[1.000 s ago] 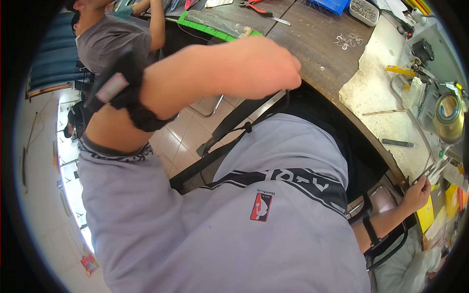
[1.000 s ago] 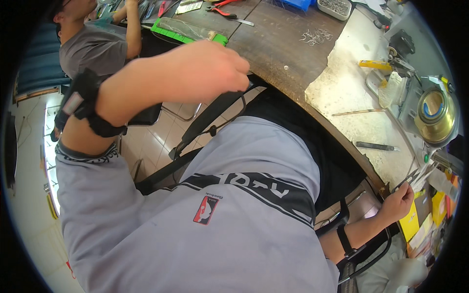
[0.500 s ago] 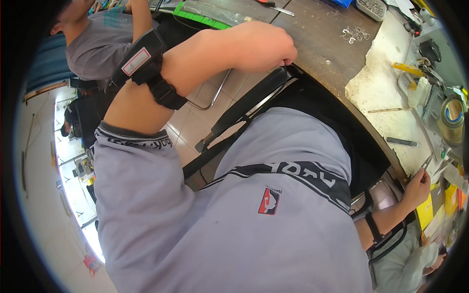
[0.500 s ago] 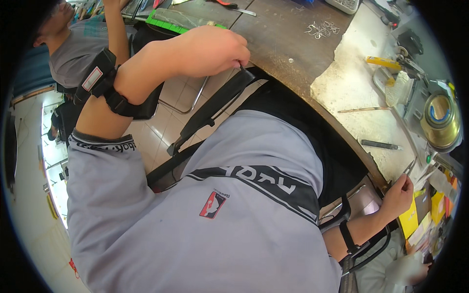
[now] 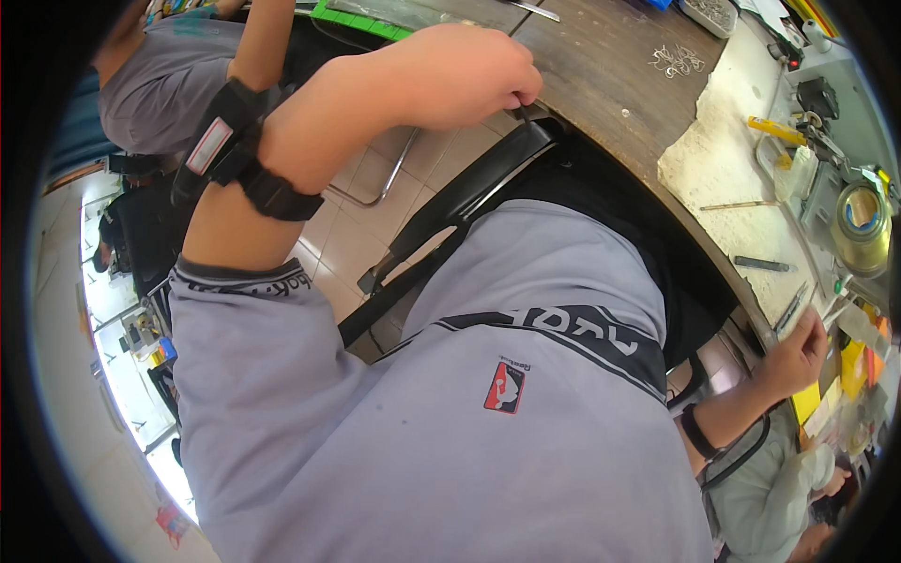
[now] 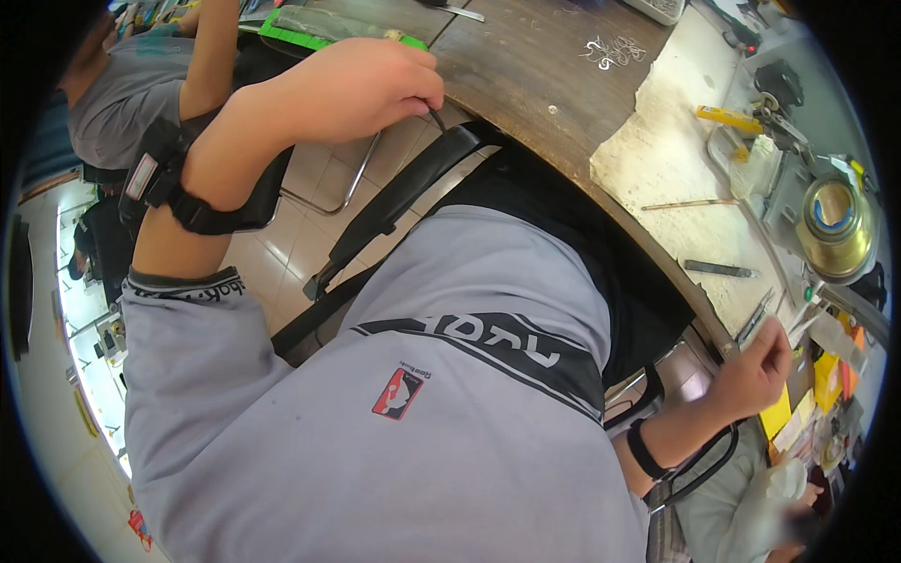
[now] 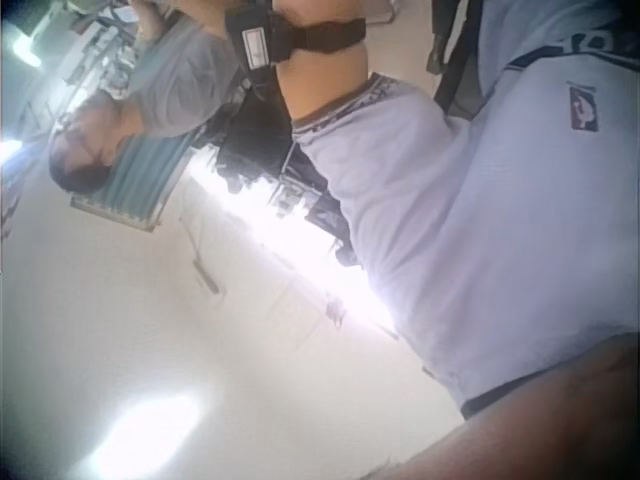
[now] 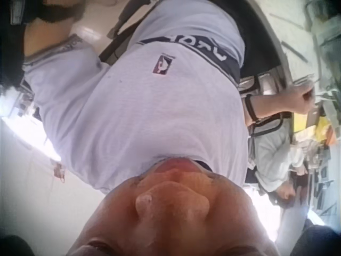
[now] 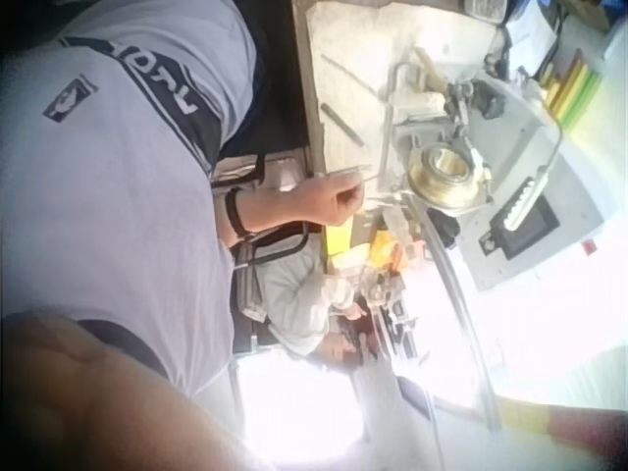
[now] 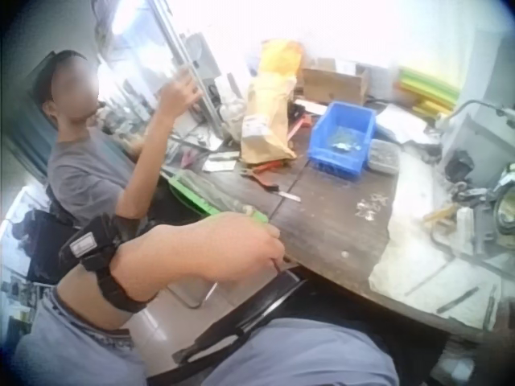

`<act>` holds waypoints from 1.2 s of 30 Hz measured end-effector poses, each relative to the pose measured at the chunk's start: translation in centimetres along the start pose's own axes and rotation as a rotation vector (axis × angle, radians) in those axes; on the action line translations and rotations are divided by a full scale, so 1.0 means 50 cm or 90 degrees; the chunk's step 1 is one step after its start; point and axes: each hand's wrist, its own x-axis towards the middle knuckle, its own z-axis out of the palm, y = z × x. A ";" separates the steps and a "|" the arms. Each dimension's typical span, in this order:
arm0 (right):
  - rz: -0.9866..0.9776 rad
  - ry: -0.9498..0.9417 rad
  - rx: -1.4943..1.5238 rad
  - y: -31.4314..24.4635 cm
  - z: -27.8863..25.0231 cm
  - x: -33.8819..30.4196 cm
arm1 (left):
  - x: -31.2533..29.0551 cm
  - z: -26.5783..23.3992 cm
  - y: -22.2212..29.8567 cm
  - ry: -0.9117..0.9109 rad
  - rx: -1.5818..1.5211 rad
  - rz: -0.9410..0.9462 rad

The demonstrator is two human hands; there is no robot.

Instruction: Assembling electronic components using a specialized machine and applying glue to parts.

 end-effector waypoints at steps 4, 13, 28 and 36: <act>-0.109 -0.406 0.273 -0.199 0.092 -0.118 | -0.042 -0.050 0.010 0.112 -0.028 0.054; -0.379 -0.960 0.324 -0.430 0.282 -0.262 | -0.103 -0.139 0.033 0.192 0.018 0.247; 0.182 -1.296 0.376 -0.500 0.350 -0.378 | -0.136 -0.101 0.018 0.409 0.055 0.273; 0.237 -1.290 0.348 -0.470 0.375 -0.387 | -0.143 -0.006 0.004 0.464 0.122 0.211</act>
